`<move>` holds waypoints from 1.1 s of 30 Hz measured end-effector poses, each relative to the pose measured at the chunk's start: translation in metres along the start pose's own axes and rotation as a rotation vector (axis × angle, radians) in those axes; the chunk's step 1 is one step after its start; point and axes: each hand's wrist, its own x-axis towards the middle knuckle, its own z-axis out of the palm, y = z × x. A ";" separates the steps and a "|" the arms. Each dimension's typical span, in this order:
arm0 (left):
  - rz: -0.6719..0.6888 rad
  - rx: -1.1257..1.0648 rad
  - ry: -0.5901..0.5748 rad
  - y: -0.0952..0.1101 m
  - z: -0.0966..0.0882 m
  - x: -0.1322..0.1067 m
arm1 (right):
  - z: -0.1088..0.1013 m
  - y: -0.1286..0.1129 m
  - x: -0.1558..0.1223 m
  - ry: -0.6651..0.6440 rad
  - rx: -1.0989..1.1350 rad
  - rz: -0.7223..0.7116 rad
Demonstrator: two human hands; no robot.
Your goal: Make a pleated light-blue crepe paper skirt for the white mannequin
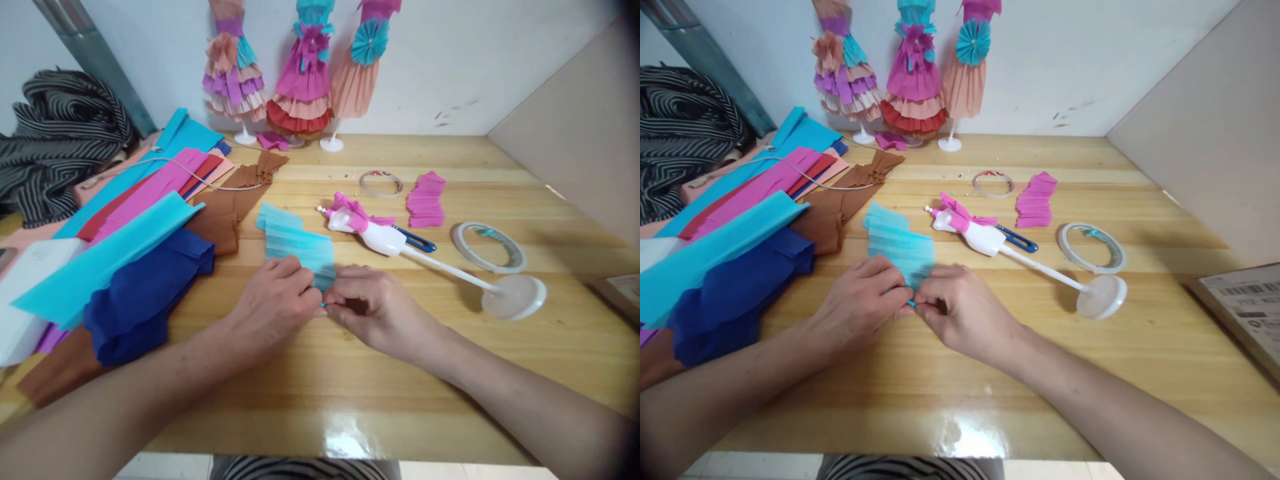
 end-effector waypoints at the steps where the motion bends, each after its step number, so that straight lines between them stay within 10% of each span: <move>1: -0.007 -0.001 -0.013 0.000 0.000 0.000 | 0.000 0.000 0.000 0.005 -0.014 -0.014; 27: 0.114 -0.059 -0.014 -0.009 -0.004 -0.003 | 0.000 0.003 -0.002 -0.044 -0.155 -0.006; 33: -0.182 -0.206 -0.183 -0.014 -0.008 -0.002 | 0.000 0.002 -0.002 -0.044 -0.110 0.076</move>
